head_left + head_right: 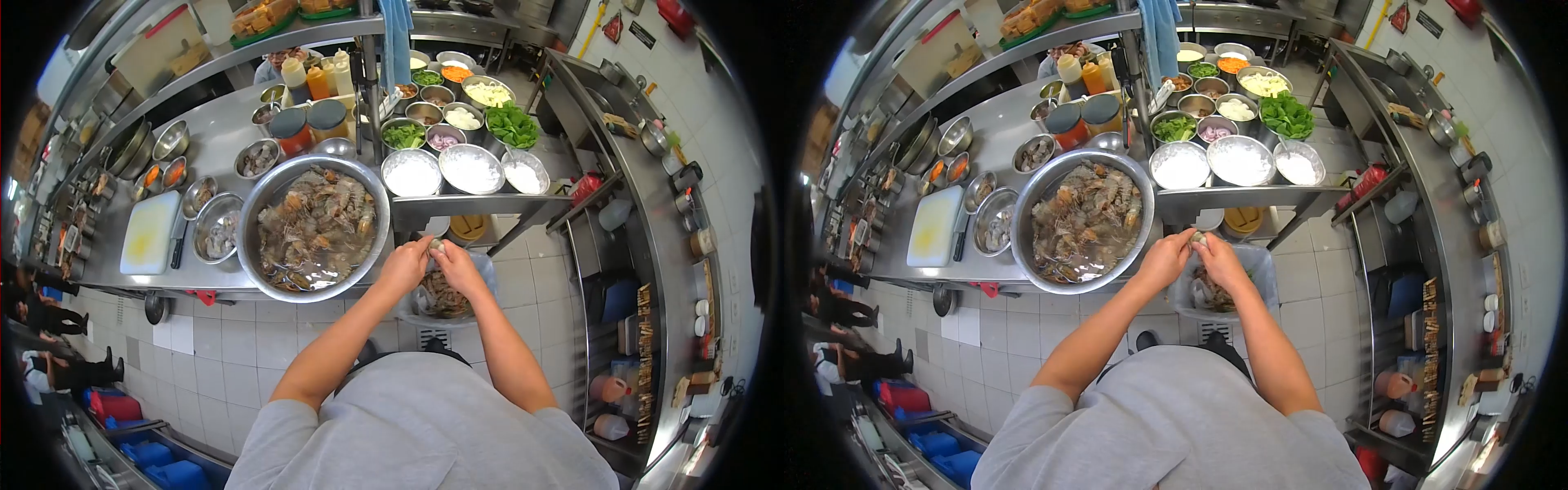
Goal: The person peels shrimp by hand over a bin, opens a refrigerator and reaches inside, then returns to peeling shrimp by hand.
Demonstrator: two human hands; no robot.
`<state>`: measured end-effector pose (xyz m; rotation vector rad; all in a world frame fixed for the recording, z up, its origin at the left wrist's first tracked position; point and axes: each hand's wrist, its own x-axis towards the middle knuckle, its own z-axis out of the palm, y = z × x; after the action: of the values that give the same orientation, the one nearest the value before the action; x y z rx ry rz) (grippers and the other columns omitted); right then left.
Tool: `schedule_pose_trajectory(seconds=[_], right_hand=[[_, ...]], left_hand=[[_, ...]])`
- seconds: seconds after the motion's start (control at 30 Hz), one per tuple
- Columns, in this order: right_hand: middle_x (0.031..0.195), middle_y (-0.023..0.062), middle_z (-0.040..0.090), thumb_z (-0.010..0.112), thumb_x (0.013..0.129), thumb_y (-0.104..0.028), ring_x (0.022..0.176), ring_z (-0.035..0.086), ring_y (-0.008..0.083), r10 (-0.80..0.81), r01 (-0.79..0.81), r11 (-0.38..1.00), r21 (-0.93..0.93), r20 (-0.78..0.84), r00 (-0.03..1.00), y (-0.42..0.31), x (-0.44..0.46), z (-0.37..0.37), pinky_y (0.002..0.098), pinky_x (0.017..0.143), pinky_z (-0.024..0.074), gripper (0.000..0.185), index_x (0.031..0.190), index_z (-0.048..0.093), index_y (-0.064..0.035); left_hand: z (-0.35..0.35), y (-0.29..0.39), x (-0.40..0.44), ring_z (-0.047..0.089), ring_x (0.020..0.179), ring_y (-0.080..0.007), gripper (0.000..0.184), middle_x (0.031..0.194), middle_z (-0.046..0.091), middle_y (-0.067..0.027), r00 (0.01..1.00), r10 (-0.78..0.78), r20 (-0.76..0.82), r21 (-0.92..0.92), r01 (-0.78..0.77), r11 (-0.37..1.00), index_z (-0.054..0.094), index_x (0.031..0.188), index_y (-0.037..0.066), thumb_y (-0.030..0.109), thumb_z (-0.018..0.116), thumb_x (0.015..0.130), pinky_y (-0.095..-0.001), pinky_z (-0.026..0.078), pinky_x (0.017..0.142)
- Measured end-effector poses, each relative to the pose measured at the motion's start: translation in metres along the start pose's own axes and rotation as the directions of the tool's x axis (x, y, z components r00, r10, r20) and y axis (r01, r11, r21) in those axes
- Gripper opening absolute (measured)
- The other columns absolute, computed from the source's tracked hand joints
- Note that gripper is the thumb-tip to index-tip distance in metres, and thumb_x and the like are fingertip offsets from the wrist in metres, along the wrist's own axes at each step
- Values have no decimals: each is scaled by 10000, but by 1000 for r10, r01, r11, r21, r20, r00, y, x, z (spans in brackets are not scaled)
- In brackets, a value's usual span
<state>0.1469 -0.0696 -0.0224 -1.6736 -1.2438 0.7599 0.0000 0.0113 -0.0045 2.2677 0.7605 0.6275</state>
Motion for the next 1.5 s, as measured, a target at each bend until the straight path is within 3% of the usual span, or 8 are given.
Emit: schedule_pose_trajectory(seconds=[0.17, 0.37, 0.77, 0.93, 1.1, 1.17, 1.3, 1.5], right_hand=[[828, 207, 642, 557, 950, -206, 787, 615, 371, 6, -3, 1000, -24, 116, 993, 33, 3, -15, 427, 714, 468, 212, 951, 570, 6], [892, 249, 636, 537, 946, -276, 852, 603, 420, 66, -23, 971, -237, 177, 982, 32, 7, -23, 462, 752, 468, 297, 927, 553, 20], [943, 257, 639, 429, 910, -264, 933, 585, 458, -10, 58, 931, -362, 134, 991, 39, 15, -22, 527, 800, 442, 305, 972, 581, -6], [927, 235, 667, 434, 912, -234, 878, 626, 437, 48, 12, 949, -316, 179, 983, 36, 21, -33, 526, 768, 476, 275, 977, 583, -12], [882, 182, 665, 433, 920, -209, 787, 641, 353, 8, -16, 999, 47, 182, 983, 70, 23, -33, 453, 717, 486, 256, 952, 591, -10], [808, 137, 624, 423, 941, -218, 734, 597, 277, 244, -307, 916, 258, 248, 937, 67, 20, -35, 407, 694, 475, 272, 964, 597, -10], [733, 110, 568, 409, 959, -221, 700, 546, 247, 163, -200, 940, 277, 151, 975, 118, 19, -34, 384, 673, 466, 287, 1012, 599, -12], [986, 195, 668, 556, 867, -123, 939, 644, 348, 142, -137, 968, -211, 9, 990, 121, 4, -48, 407, 849, 495, 289, 1123, 600, 4]], left_hand=[[31, 3, 0, 647, 874, -427, 369, 928, 679, -236, 980, -197, 12, -145, 197, 970, 586, 1244, 24, 114, 562, 887, -466, 513, 805], [69, 9, -8, 628, 996, -418, 425, 1061, 659, -238, 977, -138, -164, -43, 133, 990, 542, 1289, 14, 109, 554, 875, -475, 507, 853], [65, 1, 1, 674, 888, -383, 415, 1033, 675, -230, 968, -250, -5, -107, 248, 963, 508, 1314, 6, 115, 535, 915, -429, 542, 787], [47, -9, 5, 634, 781, -96, 416, 1053, 670, -65, 854, -283, 436, -576, 507, 642, 465, 1393, 60, 112, 504, 981, -237, 508, 659], [25, 1, 9, 652, 796, -118, 655, 1074, 662, -72, 815, -82, 574, -751, 564, 344, 185, 1548, 121, 118, 526, 989, -240, 516, 665], [24, 4, 10, 654, 815, -128, 658, 1101, 655, -82, 809, -46, 586, -766, 571, 295, 181, 1548, 118, 118, 526, 988, -247, 518, 679], [22, 14, 10, 656, 849, -158, 575, 1171, 628, -111, 815, -52, 577, -801, 577, 163, 288, 1504, 103, 116, 529, 982, -264, 515, 698], [32, 2, 12, 652, 889, -184, 364, 1136, 627, -91, 838, -278, 471, -855, 511, 92, 459, 1340, 80, 161, 516, 990, -299, 557, 716]])
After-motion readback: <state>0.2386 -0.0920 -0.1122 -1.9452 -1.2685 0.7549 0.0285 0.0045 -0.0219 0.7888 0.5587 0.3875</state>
